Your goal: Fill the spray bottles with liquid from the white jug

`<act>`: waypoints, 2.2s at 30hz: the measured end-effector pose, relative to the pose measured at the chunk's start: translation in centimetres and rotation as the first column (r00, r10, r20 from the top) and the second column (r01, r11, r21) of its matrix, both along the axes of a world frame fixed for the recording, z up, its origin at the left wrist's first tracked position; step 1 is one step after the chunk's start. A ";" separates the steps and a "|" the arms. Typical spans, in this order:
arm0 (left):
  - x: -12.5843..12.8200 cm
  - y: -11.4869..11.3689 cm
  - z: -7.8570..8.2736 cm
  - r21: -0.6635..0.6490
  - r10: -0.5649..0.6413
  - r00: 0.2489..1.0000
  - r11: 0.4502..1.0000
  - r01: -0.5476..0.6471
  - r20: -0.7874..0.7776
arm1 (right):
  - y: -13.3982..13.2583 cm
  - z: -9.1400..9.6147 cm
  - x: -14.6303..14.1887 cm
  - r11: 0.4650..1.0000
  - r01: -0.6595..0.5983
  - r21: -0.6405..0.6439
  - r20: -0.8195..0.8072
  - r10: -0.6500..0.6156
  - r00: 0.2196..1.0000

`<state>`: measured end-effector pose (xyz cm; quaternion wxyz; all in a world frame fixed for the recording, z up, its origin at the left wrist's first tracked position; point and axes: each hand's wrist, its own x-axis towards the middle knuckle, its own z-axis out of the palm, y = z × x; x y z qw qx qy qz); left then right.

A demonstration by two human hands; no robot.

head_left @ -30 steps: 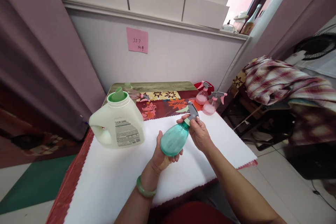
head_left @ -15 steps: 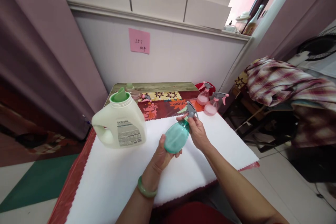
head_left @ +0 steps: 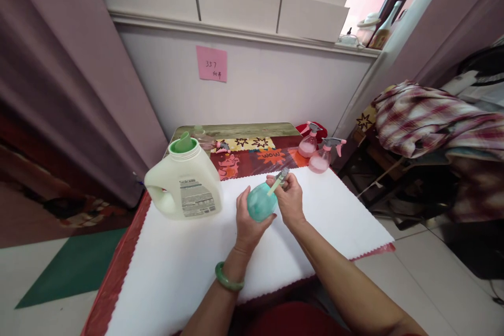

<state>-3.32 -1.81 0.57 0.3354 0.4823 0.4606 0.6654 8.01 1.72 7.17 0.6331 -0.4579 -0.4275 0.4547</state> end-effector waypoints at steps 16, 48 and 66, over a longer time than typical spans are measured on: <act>-0.4 0.5 -1.6 -0.092 -0.351 0.917 0.923 0.373 0.191 | -0.7 0.5 2.7 0.930 -0.360 0.078 -0.019 0.362 0.932; -0.4 0.2 -0.8 -0.134 -0.622 0.705 0.710 0.691 0.340 | -1.5 1.8 4.5 0.923 -0.384 -0.025 0.241 0.379 0.893; 0.4 0.9 -1.9 -0.191 -0.538 0.843 0.827 0.529 0.006 | -4.5 -2.6 5.4 0.979 -0.052 -0.195 0.606 0.162 0.779</act>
